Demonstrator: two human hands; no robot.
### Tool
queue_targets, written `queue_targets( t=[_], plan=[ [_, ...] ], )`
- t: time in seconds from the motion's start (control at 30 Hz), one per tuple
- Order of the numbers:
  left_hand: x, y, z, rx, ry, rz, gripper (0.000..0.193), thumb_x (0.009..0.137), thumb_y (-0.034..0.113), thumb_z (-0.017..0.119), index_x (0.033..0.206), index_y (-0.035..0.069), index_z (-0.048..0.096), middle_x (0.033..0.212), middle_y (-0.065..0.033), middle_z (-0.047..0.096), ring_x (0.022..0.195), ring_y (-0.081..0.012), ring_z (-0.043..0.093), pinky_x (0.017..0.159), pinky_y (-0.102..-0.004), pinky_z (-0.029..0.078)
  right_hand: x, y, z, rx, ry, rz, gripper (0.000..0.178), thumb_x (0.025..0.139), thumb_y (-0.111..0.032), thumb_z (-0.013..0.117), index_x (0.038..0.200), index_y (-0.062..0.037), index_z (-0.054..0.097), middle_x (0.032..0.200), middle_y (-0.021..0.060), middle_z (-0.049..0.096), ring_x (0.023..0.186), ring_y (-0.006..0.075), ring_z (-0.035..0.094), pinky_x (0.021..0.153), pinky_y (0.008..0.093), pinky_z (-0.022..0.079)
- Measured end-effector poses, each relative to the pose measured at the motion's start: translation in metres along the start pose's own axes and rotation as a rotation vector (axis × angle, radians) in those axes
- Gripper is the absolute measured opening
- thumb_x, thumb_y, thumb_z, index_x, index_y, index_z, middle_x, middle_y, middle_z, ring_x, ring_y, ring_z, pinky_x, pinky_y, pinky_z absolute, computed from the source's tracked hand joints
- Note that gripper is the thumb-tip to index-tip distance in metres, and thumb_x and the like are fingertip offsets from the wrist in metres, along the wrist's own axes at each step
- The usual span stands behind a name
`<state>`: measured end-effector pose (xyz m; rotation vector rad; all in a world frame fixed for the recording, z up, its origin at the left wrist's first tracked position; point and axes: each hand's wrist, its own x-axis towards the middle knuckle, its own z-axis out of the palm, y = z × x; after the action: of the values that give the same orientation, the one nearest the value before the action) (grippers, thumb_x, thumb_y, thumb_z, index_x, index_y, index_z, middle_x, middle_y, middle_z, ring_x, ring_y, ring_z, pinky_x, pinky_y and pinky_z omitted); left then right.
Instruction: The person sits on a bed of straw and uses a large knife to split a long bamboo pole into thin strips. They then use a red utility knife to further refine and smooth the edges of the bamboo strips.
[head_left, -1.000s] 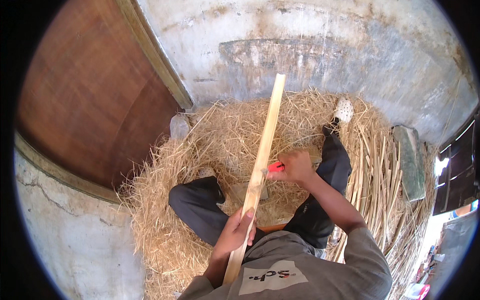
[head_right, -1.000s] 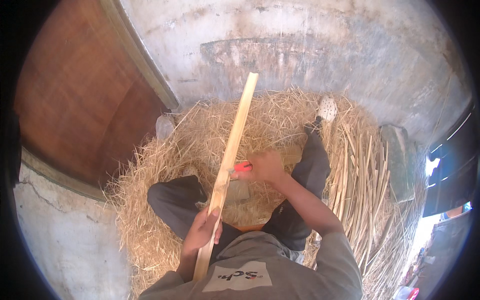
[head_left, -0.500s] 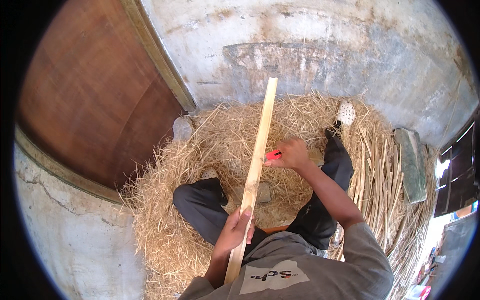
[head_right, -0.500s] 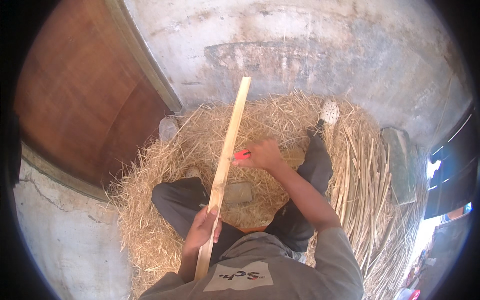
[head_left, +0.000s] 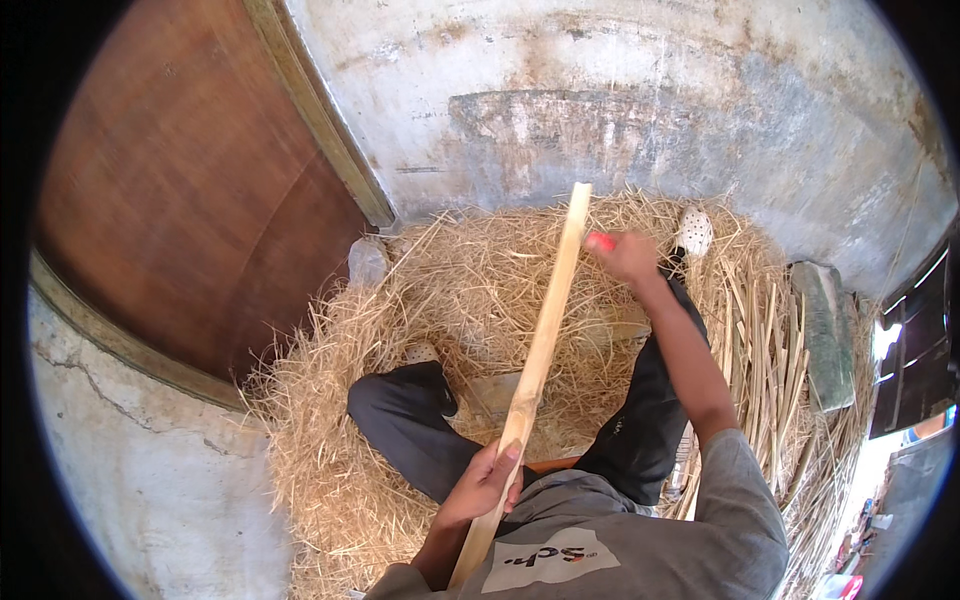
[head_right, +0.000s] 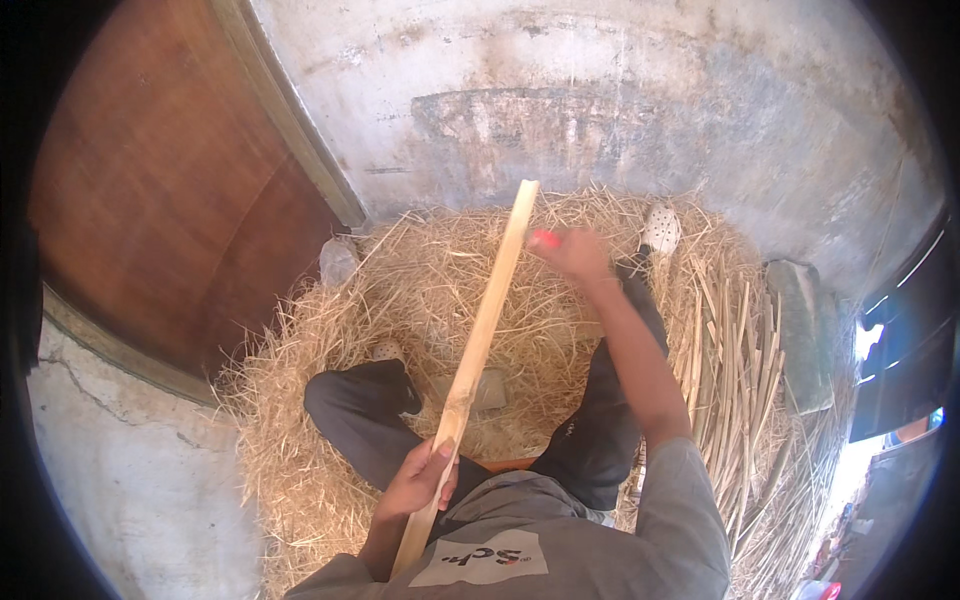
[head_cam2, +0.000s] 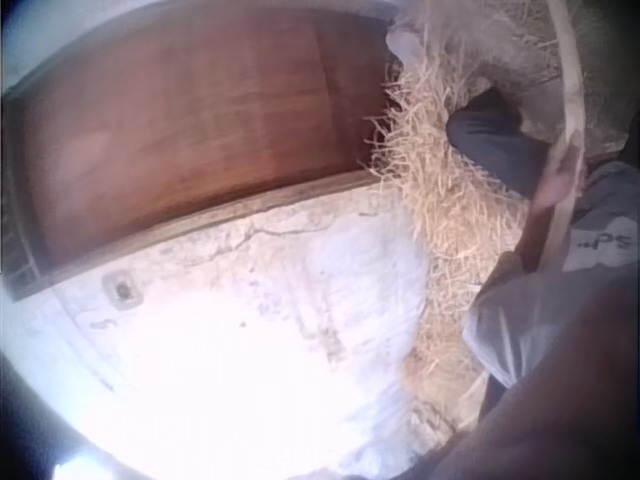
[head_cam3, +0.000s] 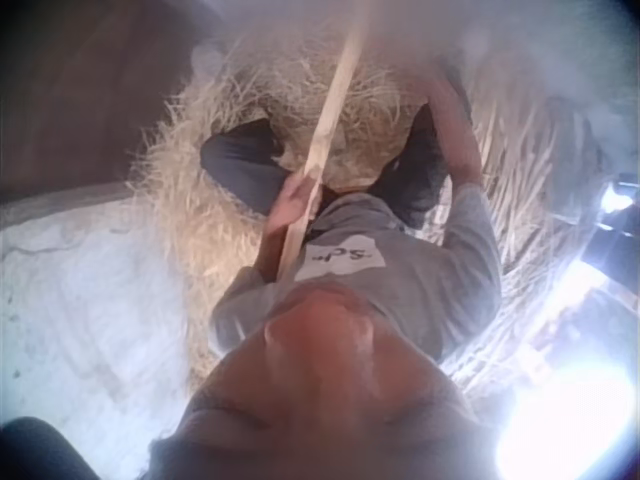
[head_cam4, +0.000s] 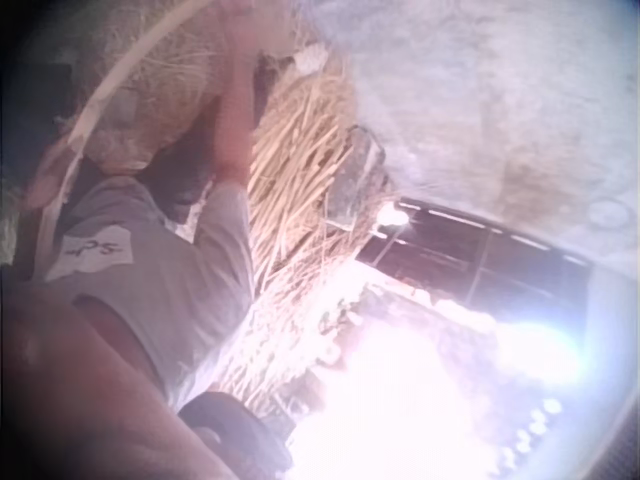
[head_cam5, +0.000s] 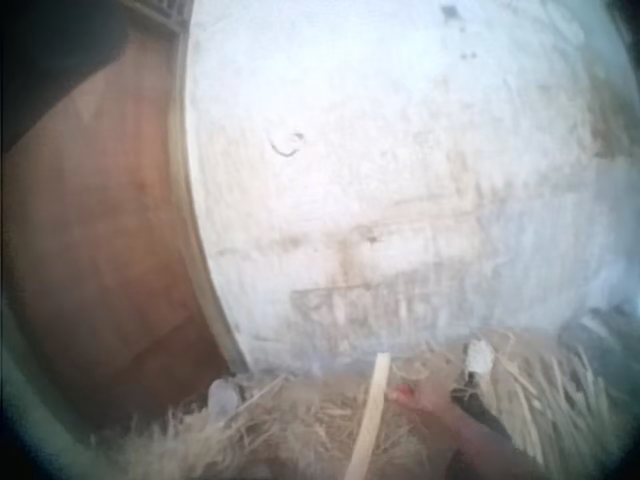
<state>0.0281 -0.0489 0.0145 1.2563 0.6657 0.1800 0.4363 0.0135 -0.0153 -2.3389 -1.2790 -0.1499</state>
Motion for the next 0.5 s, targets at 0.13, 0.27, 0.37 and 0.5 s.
queue_targets(
  t=[0.13, 0.27, 0.37, 0.5],
  plan=[
    [-0.001, 0.002, -0.003, 0.005, -0.044, -0.018, 0.030, 0.105, 0.034, 0.037, 0.102, 0.004, 0.044, 0.058, -0.0015, 0.046, 0.047, -0.0093, 0.047, 0.043, -0.0238, 0.040, 0.028, 0.006, -0.024, -0.190, -0.025, -0.039, 0.078, 0.082, -0.078, 0.042, 0.086, -0.0075, 0.074, 0.073, 0.0210, 0.067, 0.077, 0.0372, 0.067, 0.071, 0.0472, 0.051],
    [-0.015, -0.017, 0.013, -0.100, -0.281, -0.128, 0.022, 0.104, 0.025, 0.038, 0.112, 0.006, 0.045, 0.061, -0.0011, 0.048, 0.049, -0.0100, 0.051, 0.045, -0.0239, 0.043, 0.069, 0.085, -0.041, 0.091, 0.067, 0.490, 0.089, 0.087, -0.077, 0.028, 0.084, 0.0003, 0.071, 0.080, 0.0263, 0.067, 0.085, 0.0405, 0.067, 0.076, 0.0472, 0.051],
    [-0.010, -0.002, 0.021, 0.067, -0.268, -0.087, 0.025, 0.104, 0.030, 0.040, 0.108, 0.007, 0.046, 0.062, -0.0011, 0.049, 0.049, -0.0094, 0.050, 0.045, -0.0244, 0.044, 0.049, 0.097, -0.049, 0.194, 0.085, 0.474, 0.089, 0.090, -0.073, 0.027, 0.081, 0.0043, 0.070, 0.082, 0.0284, 0.066, 0.090, 0.0436, 0.064, 0.080, 0.0493, 0.048],
    [0.019, 0.012, 0.006, 0.067, -0.075, -0.075, 0.031, 0.104, 0.035, 0.038, 0.101, 0.005, 0.045, 0.060, -0.0020, 0.048, 0.048, -0.0089, 0.048, 0.043, -0.0241, 0.043, -0.019, 0.119, 0.022, 0.258, 0.134, 0.433, 0.083, 0.091, -0.070, 0.033, 0.079, 0.0042, 0.068, 0.076, 0.0304, 0.063, 0.082, 0.0457, 0.062, 0.076, 0.0505, 0.046]
  ],
)
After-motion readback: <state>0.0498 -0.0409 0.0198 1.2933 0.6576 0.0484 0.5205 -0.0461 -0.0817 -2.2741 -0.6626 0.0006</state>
